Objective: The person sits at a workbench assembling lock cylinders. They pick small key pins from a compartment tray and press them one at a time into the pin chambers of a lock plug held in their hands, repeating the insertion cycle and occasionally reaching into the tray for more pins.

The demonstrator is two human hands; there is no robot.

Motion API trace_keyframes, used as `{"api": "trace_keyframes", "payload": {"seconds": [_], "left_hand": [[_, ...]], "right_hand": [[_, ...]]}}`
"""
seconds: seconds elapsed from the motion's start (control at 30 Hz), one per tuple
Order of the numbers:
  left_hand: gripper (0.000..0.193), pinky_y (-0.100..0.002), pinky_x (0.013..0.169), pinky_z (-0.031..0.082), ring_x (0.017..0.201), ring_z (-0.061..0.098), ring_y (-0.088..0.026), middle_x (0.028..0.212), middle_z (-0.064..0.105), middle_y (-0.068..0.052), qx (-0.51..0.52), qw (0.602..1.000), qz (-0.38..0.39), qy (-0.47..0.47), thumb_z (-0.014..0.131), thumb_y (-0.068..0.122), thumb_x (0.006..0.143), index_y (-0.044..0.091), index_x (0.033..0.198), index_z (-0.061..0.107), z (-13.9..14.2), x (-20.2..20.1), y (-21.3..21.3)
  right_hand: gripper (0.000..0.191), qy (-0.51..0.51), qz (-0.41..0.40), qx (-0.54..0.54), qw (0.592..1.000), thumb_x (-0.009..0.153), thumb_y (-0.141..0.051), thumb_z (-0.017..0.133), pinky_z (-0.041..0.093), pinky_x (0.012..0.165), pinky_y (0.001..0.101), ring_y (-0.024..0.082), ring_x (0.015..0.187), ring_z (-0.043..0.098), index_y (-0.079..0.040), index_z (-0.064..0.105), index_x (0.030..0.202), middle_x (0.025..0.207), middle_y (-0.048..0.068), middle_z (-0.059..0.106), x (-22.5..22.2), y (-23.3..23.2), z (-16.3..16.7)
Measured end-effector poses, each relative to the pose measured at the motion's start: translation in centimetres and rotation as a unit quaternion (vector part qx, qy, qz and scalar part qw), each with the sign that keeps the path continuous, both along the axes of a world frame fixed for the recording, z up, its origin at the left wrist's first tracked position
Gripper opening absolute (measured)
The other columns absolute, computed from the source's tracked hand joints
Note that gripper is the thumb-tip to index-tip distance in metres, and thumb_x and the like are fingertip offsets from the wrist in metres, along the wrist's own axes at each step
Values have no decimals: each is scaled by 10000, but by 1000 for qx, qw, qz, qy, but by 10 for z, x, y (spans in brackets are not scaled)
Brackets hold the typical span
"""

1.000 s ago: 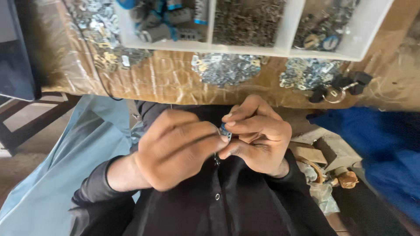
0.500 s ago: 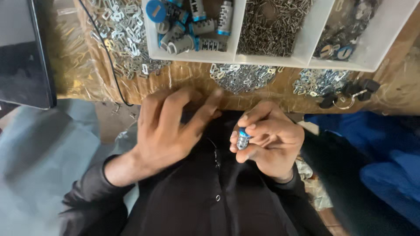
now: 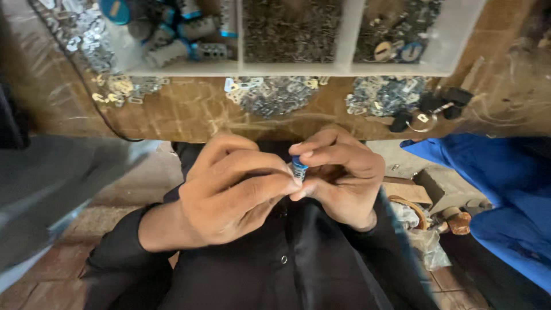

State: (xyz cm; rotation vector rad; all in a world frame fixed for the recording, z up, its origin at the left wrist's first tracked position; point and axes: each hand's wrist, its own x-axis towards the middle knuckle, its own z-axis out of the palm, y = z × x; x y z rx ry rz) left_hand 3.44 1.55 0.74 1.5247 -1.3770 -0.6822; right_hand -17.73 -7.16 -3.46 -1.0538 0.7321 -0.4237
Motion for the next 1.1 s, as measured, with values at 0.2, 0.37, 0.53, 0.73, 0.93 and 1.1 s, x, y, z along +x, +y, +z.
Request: {"api": "trace_keyframes", "payload": {"seconds": [0.2, 0.37, 0.53, 0.73, 0.93, 1.1], "left_hand": [[360, -358, 757, 533, 859, 618, -261, 1045, 650, -64, -21, 992, -120, -19, 870, 42, 781, 55, 1105, 713, 1, 30, 12], [313, -266, 673, 523, 781, 630, -119, 987, 601, -59, 169, 960, -80, 210, 845, 17, 790, 156, 1064, 784, 10, 46, 36], [353, -268, 651, 507, 763, 632, -103, 984, 628, -37, 165, 981, 50, 89, 867, 92, 867, 161, 1179, 717, 10, 44, 43], [572, -412, 786, 513, 953, 579, -314, 1105, 536, -114, 148, 937, 100, -301, 845, 343, 997, 42, 1423, 613, -13, 43, 27], [400, -385, 798, 538, 978, 599, -308, 1135, 568, -119, 134, 935, 17, -329, 822, 226, 972, 28, 1294, 689, 3, 57, 27], [195, -397, 834, 589, 992, 645, -284, 1105, 659, -111, -35, 958, -32, -282, 812, 66, 937, 7, 1105, 733, -21, 66, 37]], "right_hand": [[298, -23, 38, 60, 997, 851, -6, 862, 687, 695, 250, 187, 858, 772, 19, 725, 1114, 1152, 191, 691, 11, 2, 1], [346, -136, 160, -9, 978, 809, 9, 878, 628, 823, 296, 249, 960, 717, 34, 722, 1116, 1125, 172, 669, 43, -1, 2], [302, -117, 22, 139, 983, 857, -26, 864, 740, 812, 401, 282, 940, 796, 87, 704, 1087, 1150, 213, 649, 54, 4, 6], [325, -80, 16, 17, 997, 820, 16, 892, 709, 761, 355, 258, 905, 772, 84, 685, 1062, 1142, 216, 651, 46, 4, 11], [358, -90, -15, 71, 993, 818, 73, 891, 691, 775, 368, 271, 934, 739, 82, 684, 1110, 1148, 212, 630, 33, -4, 13], [375, -88, -11, 77, 993, 791, 86, 885, 685, 782, 382, 281, 941, 730, 75, 678, 1103, 1180, 215, 624, 21, -9, 8]]}}
